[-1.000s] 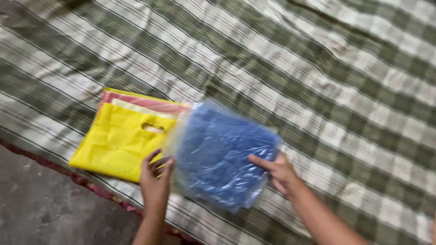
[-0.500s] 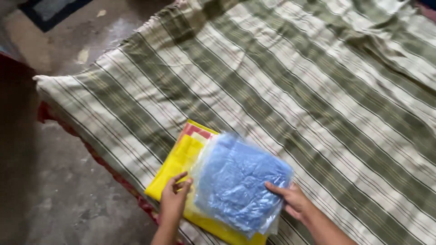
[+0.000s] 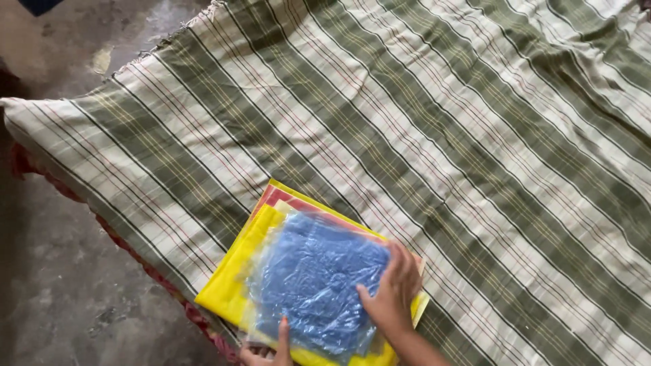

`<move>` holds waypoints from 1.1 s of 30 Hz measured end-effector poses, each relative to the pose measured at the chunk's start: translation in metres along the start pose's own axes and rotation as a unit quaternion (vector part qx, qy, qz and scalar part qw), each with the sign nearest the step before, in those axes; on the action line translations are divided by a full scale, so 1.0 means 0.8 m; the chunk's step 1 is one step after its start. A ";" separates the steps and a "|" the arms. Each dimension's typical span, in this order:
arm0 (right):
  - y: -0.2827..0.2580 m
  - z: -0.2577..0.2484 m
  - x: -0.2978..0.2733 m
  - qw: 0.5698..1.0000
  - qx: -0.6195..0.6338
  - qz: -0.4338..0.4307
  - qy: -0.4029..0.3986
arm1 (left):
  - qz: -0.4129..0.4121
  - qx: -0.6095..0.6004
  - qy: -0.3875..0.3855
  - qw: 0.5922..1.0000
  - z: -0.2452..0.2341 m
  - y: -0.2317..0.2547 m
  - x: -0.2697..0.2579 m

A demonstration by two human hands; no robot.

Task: Organizing stationery items by rolling up a sheet of orange paper, filling a clear pencil case with pens and pencils, and placing everything onto a wall-recessed shelf with books.

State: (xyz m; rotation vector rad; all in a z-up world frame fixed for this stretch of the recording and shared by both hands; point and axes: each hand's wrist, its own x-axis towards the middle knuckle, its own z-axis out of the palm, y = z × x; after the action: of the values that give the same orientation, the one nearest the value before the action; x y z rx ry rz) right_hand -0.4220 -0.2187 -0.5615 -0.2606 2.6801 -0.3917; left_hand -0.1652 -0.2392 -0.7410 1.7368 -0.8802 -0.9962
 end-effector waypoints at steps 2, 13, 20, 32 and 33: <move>0.009 0.013 0.024 0.956 -0.023 -0.291 0.041 | 0.004 -0.033 -0.080 0.996 -0.004 -0.007 -0.003; -0.038 -0.009 0.107 0.922 -0.086 -0.317 -0.206 | -0.071 -0.030 -0.363 0.928 -0.018 0.043 0.010; 0.024 -0.011 0.109 0.883 0.042 -0.219 -0.413 | -0.215 0.019 -0.301 0.929 -0.035 0.053 0.041; 0.054 -0.102 -0.037 0.804 0.227 0.089 -0.543 | -0.352 -0.094 -0.424 0.829 -0.109 0.183 -0.004; 0.062 -0.113 -0.043 0.806 0.226 0.081 -0.541 | -0.347 -0.100 -0.425 0.830 -0.117 0.215 -0.013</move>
State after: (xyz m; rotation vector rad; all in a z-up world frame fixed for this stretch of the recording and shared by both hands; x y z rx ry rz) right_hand -0.4357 -0.1431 -0.4850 -0.0575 1.4129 -0.5818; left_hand -0.1084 -0.2518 -0.5540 1.4046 -0.5919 -2.3747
